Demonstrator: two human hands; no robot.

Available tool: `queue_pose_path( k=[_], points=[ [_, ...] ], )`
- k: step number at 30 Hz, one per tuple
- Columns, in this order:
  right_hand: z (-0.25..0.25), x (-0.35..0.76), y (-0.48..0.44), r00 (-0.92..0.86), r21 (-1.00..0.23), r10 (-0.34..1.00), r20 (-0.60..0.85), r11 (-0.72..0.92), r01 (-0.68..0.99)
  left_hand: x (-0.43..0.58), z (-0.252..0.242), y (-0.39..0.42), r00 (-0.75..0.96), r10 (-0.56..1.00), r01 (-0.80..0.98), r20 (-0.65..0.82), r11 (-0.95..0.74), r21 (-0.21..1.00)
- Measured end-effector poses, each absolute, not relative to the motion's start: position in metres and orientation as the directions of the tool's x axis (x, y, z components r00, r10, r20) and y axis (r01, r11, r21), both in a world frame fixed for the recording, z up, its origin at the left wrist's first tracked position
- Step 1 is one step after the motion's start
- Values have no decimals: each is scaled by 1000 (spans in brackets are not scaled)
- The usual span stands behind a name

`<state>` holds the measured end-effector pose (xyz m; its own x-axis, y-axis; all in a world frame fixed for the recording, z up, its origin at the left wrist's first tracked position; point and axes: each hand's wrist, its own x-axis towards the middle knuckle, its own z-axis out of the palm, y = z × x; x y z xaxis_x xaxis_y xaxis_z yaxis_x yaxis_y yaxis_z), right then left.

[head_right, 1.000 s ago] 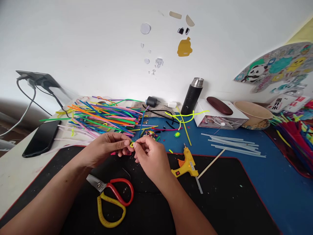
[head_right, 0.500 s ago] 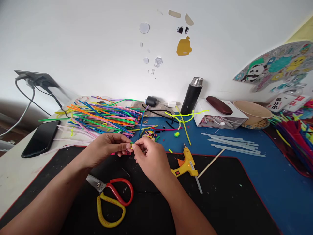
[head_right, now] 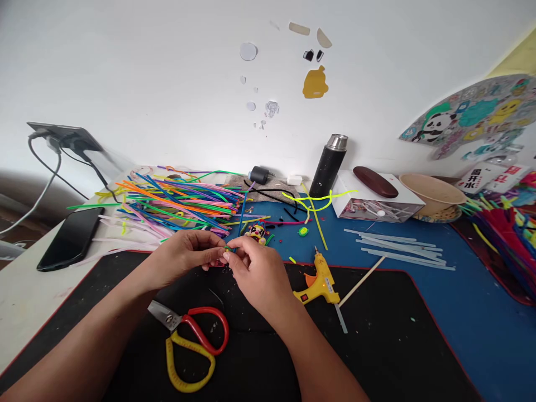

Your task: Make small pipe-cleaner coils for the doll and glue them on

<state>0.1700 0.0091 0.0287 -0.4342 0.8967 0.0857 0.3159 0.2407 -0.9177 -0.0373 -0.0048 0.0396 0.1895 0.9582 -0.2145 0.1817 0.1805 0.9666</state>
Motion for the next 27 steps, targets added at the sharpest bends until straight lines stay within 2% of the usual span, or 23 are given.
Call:
queue_pose_path(
  k=[7,12,17,27],
  points=[
    [28,170,9,-394,-827,897,203,372,421,-35,42,-4,192,950,122,-245,225,967],
    [28,170,8,-379,-886,914,145,291,361,-32,44,-5,210,939,36,-271,270,962],
    [27,170,9,-392,-884,912,120,278,375,-31,46,-5,223,932,76,-286,275,958],
    [31,172,8,-474,-779,840,266,477,408,-34,46,-3,272,909,69,-317,310,948]
  ],
)
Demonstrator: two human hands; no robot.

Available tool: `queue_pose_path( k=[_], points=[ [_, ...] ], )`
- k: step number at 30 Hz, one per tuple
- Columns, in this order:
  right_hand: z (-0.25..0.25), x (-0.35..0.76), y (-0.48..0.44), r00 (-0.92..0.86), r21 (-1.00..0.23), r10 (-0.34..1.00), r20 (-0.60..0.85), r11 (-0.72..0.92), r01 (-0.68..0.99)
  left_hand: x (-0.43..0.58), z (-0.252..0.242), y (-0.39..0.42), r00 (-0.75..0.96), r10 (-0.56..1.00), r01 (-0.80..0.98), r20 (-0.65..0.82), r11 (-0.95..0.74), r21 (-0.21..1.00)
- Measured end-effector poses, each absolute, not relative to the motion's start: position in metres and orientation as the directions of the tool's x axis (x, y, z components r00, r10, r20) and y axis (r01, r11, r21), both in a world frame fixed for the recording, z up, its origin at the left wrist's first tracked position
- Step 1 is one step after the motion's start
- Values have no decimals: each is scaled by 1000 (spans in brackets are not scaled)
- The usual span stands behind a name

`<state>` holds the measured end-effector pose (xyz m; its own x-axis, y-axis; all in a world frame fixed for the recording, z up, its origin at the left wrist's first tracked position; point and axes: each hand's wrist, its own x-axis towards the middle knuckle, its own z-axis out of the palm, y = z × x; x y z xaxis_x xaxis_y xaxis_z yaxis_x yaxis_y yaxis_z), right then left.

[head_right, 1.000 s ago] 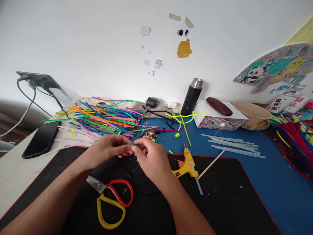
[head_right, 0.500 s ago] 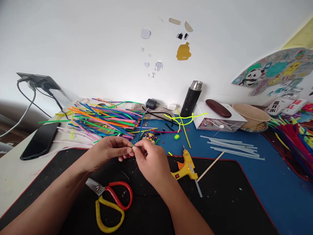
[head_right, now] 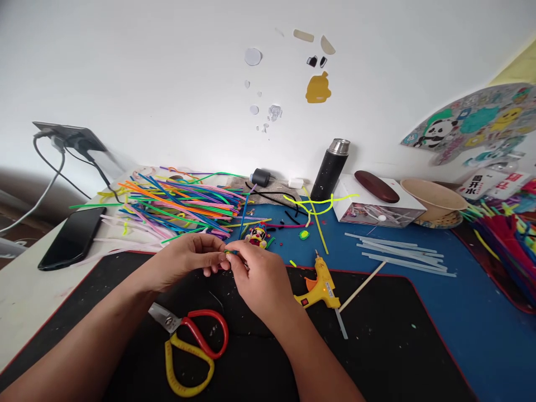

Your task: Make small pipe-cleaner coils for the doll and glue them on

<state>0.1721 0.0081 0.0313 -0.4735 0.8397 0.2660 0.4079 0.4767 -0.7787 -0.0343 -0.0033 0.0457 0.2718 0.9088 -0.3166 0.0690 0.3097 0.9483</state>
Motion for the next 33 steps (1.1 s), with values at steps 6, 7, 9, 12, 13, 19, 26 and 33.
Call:
queue_pose_path(
  k=[6,7,9,12,13,19,26,33],
  points=[
    [29,173,7,-453,-762,840,298,495,417,-34,46,-4,262,898,-64,-354,383,922],
    [29,173,7,-454,-757,839,300,499,421,-34,46,-4,257,897,-86,-360,392,916],
    [29,173,7,-455,-752,837,304,504,424,-34,45,-4,249,895,-113,-370,407,907],
    [29,172,8,-454,-755,836,308,505,418,-33,43,-4,234,897,-125,-374,409,904],
    [29,172,8,-452,-761,837,308,502,412,-33,43,-4,227,900,-126,-372,406,905],
    [32,172,7,-426,-834,868,254,420,358,-30,43,-4,180,914,-136,-364,390,911],
    [29,170,10,-400,-966,914,70,162,200,-27,44,-5,153,921,-159,-357,380,911],
    [31,168,11,-414,-999,910,-25,-3,53,-20,42,-9,113,943,-234,-313,331,914]
  ],
)
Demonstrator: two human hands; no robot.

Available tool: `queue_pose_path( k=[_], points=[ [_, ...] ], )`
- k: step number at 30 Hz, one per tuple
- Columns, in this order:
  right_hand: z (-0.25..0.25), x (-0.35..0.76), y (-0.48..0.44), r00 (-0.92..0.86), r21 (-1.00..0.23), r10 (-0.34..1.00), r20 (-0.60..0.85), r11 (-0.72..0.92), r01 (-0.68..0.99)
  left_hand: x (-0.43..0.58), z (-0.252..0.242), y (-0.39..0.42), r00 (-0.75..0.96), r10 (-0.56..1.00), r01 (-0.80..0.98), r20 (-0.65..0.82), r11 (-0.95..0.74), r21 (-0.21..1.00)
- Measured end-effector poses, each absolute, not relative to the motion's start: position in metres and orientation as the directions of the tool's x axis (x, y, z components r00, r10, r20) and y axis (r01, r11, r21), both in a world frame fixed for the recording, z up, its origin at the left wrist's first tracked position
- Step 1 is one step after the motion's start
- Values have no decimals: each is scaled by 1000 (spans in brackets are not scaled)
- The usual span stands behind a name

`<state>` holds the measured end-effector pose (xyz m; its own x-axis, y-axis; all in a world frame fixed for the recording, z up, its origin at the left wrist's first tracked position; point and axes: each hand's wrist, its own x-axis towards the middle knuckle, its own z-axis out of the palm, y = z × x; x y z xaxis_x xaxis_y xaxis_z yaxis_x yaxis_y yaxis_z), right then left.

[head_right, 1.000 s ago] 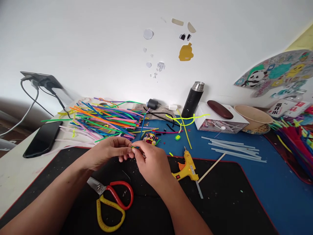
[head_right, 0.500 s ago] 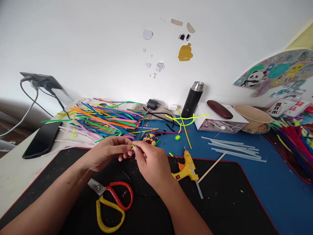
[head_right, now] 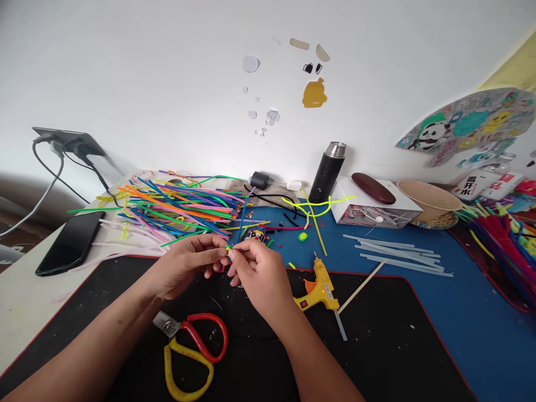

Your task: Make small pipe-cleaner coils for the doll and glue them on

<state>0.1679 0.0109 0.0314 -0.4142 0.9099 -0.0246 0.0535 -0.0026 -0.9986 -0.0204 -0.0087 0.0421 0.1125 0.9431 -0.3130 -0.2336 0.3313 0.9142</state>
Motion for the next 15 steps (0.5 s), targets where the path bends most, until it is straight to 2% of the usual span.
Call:
queue_pose_path(
  k=[10,15],
  points=[
    [30,165,11,-420,-993,903,-86,-111,-37,0,29,-12,18,982,-333,-186,181,925],
    [34,169,12,-418,-996,905,-76,-90,-13,-1,30,-12,42,978,-323,-206,208,923]
  ],
)
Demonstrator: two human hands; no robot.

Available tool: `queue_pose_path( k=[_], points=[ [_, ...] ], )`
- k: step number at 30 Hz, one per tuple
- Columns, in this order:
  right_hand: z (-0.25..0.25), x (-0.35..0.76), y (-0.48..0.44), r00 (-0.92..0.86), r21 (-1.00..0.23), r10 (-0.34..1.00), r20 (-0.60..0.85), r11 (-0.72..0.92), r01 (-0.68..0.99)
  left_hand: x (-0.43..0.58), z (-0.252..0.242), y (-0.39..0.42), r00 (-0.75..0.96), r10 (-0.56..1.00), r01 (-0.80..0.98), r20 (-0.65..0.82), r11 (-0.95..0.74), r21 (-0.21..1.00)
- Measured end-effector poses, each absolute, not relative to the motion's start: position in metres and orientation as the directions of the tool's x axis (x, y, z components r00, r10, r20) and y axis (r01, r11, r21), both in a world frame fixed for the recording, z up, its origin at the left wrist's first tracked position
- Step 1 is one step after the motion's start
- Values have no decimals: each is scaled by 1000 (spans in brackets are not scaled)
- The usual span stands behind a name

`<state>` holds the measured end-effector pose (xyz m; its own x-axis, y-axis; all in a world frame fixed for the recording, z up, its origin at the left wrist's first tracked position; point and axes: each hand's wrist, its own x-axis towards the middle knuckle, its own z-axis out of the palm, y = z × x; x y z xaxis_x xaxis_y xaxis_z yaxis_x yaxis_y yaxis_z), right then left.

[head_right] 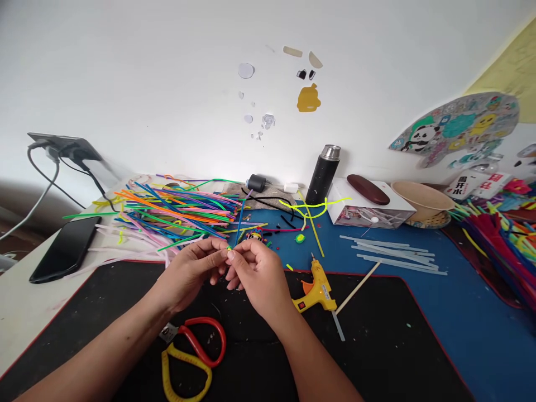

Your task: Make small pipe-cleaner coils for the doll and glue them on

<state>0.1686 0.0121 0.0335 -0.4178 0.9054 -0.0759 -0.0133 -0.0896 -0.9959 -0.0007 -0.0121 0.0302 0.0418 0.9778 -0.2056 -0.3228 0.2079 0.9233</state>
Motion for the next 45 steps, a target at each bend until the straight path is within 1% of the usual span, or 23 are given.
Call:
queue_pose_path(
  k=[4,10,15,18,25,34,37,40,45],
  points=[
    [38,176,15,-487,-994,867,-105,-110,18,-12,37,-10,138,963,-242,-231,259,935],
    [41,179,15,-570,-988,807,-153,-145,60,-29,46,-8,162,967,-63,-198,211,976],
    [41,179,13,-609,-983,772,-182,-162,87,-34,51,-7,175,969,-29,-174,182,983],
    [42,179,14,-613,-982,768,-184,-169,83,-36,53,-6,218,956,-2,-197,202,979],
    [42,179,14,-612,-980,767,-194,-176,90,-39,51,-6,274,928,-35,-254,273,961],
    [41,179,12,-639,-980,742,-201,-162,120,-44,54,-8,358,893,53,-272,271,961],
    [41,179,12,-645,-979,737,-203,-175,108,-42,53,-8,347,902,53,-256,254,966],
    [42,179,13,-632,-979,748,-202,-182,96,-40,54,-8,292,924,42,-247,245,969],
    [41,178,15,-570,-989,808,-151,-123,87,-37,53,-7,209,945,-7,-253,261,965]
  ],
)
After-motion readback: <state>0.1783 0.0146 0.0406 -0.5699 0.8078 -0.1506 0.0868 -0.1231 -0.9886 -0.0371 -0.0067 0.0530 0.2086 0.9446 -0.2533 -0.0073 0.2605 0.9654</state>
